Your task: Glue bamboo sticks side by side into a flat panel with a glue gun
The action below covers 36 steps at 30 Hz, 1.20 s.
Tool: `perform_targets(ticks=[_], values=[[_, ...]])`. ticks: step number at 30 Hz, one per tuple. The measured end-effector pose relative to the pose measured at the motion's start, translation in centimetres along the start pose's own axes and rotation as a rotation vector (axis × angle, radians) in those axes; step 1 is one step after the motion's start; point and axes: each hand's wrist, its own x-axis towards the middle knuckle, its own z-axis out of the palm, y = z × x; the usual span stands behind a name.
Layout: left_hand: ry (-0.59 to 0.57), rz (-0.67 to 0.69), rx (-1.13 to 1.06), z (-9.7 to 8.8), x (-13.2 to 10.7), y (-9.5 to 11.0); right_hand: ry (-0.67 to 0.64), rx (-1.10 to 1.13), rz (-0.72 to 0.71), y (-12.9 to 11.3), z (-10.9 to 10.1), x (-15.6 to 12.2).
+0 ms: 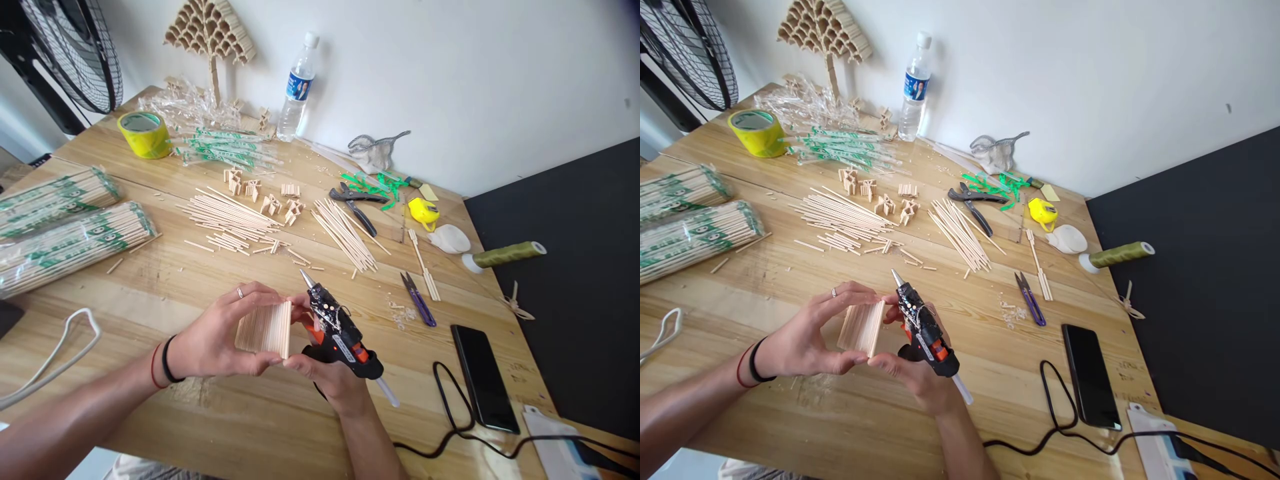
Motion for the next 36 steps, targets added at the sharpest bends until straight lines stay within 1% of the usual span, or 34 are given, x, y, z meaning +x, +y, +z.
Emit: perform_targets(ticks=[3, 6, 10, 14, 18, 22, 30, 33, 36], values=[[-0.006, -0.002, -0.018, 0.0, 0.0, 0.0, -0.009, 0.012, 0.003, 0.0, 0.0, 0.0], [-0.007, -0.018, -0.034, -0.1, 0.0, 0.1, 0.011, 0.024, 0.015, -0.2, 0.2, 0.1], [-0.007, -0.016, -0.008, -0.2, 0.1, 0.3, 0.005, -0.033, 0.045, -0.6, 0.3, 0.2], [-0.001, -0.008, -0.001, -0.3, 0.2, 0.4, 0.014, -0.093, 0.036, -1.1, 0.4, 0.3], [-0.024, -0.007, -0.031, -0.4, 0.2, 0.4, 0.006, -0.05, 0.013, -1.2, 0.5, 0.4], [-0.042, -0.018, -0.018, -0.5, 0.2, 0.4, 0.013, -0.029, 0.022, -1.0, 0.7, 0.4], [-0.014, -0.002, 0.025, -0.3, 0.1, 0.3, 0.016, -0.001, 0.027, -1.1, 0.7, 0.5], [-0.004, -0.008, 0.038, -0.4, 0.1, 0.4, 0.015, -0.05, 0.008, -1.1, 0.4, 0.6], [0.001, -0.047, 0.046, -0.9, 0.2, 0.7, 0.018, -0.13, -0.024, -1.0, 0.1, 0.4]])
